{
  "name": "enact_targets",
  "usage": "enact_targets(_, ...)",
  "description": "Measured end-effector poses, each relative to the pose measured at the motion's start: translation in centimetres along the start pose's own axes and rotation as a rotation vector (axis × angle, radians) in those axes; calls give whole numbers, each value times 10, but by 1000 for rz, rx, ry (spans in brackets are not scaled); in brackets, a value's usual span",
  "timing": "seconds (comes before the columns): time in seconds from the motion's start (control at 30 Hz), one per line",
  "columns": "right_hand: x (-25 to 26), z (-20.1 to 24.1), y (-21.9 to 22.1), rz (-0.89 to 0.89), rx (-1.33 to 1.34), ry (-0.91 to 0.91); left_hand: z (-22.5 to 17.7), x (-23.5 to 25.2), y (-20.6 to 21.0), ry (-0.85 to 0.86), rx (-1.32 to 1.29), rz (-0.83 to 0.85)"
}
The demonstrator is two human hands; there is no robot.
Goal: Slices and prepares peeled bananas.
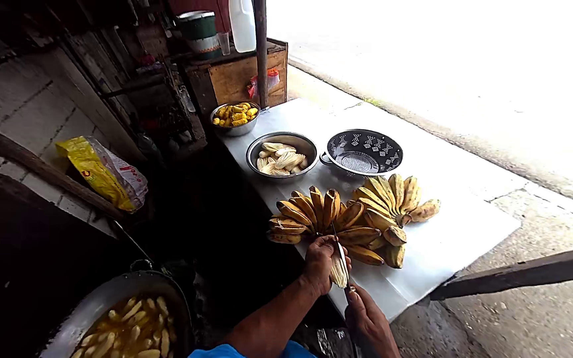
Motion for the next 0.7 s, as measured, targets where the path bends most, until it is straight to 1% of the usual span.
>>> enact_targets(0.1, -8, 21, 6, 9, 265, -30, -12, 3, 1, 55, 4, 35)
enact_targets(0.2, 2, 26, 14, -49, 611, 57, -14, -2, 7, 116, 16, 79)
enact_targets(0.27, 9, 27, 9, -139, 718, 111, -15, -9, 5, 178, 141, 105)
enact_targets(0.3, 13, 25, 3, -174, 731, 111, -16, -13, 1, 199, 248, 128)
enact_targets(0.33, 15, 22, -3, -191, 733, 95, -16, -16, -5, 182, 373, 160)
enact_targets(0.37, 16, 17, -9, -188, 731, 70, -13, -19, -11, 112, 488, 212)
enact_targets(0.43, 18, 5, -20, -154, 718, 45, 1, -25, -25, -123, 608, 315)
enact_targets(0.5, 19, -5, -23, -111, 680, 67, 21, -31, -40, -348, 581, 369)
enact_targets(0.53, 20, -8, -22, -88, 655, 80, 30, -33, -46, -419, 544, 367)
enact_targets(0.6, 22, -12, -18, -82, 601, 92, 42, -35, -55, -479, 467, 319)
enact_targets(0.7, 22, -18, -20, -189, 491, 88, 36, -28, -53, -515, 368, 247)
Point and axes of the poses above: each hand's wrist, its own x-axis towards the middle knuckle, its own y-axis out of the palm, z = x × y, the point moved 4 cm from there along x, towards the middle knuckle, and after that the axes turned 6 degrees about z, right-handed, at the moved point
